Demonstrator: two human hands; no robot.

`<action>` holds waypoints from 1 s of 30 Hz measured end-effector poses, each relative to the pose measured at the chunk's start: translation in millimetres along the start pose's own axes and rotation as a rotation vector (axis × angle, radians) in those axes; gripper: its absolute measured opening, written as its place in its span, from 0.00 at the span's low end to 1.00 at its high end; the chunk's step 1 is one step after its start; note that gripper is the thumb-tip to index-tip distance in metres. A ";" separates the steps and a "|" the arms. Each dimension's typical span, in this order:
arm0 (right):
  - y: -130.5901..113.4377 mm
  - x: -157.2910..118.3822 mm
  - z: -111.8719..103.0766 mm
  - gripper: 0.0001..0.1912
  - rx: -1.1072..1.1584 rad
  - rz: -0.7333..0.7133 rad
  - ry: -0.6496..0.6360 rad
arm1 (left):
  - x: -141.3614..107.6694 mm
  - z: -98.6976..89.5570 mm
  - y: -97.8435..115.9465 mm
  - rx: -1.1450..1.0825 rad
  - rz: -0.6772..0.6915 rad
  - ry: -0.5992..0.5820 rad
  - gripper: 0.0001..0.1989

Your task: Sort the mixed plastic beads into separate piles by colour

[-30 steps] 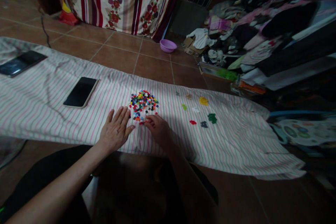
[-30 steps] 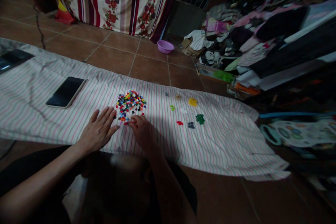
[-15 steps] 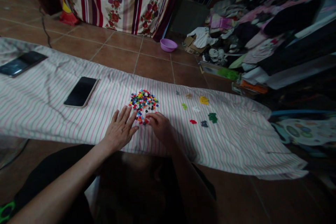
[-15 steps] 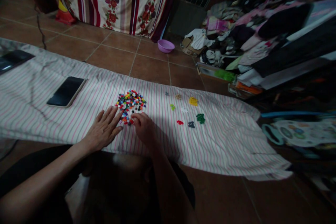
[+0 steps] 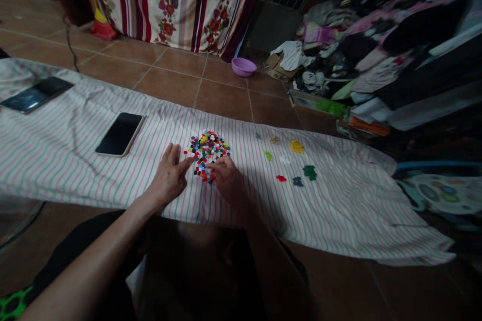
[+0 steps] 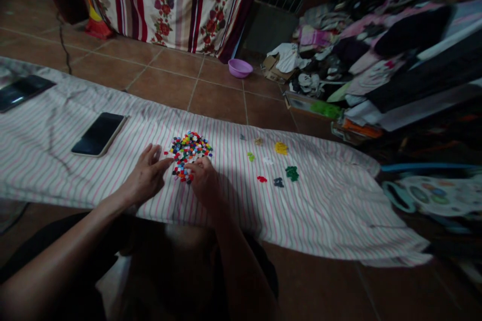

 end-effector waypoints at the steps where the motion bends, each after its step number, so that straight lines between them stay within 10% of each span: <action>1: -0.8 2.4 -1.4 0.20 -0.007 0.002 0.017 | -0.1 2.6 2.3 0.007 0.004 -0.015 0.22; 30: -1.8 17.2 0.1 0.05 -0.115 -0.012 0.004 | -0.3 9.7 11.5 0.005 0.083 -0.028 0.27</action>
Point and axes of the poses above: each hand's wrist, its own x-axis towards the middle knuckle, its own z-axis out of the palm, y = z × x, the point moved 10 cm from there along x, towards the middle knuckle, and after that the axes turned 9 degrees about -y, right-handed, at the moved point
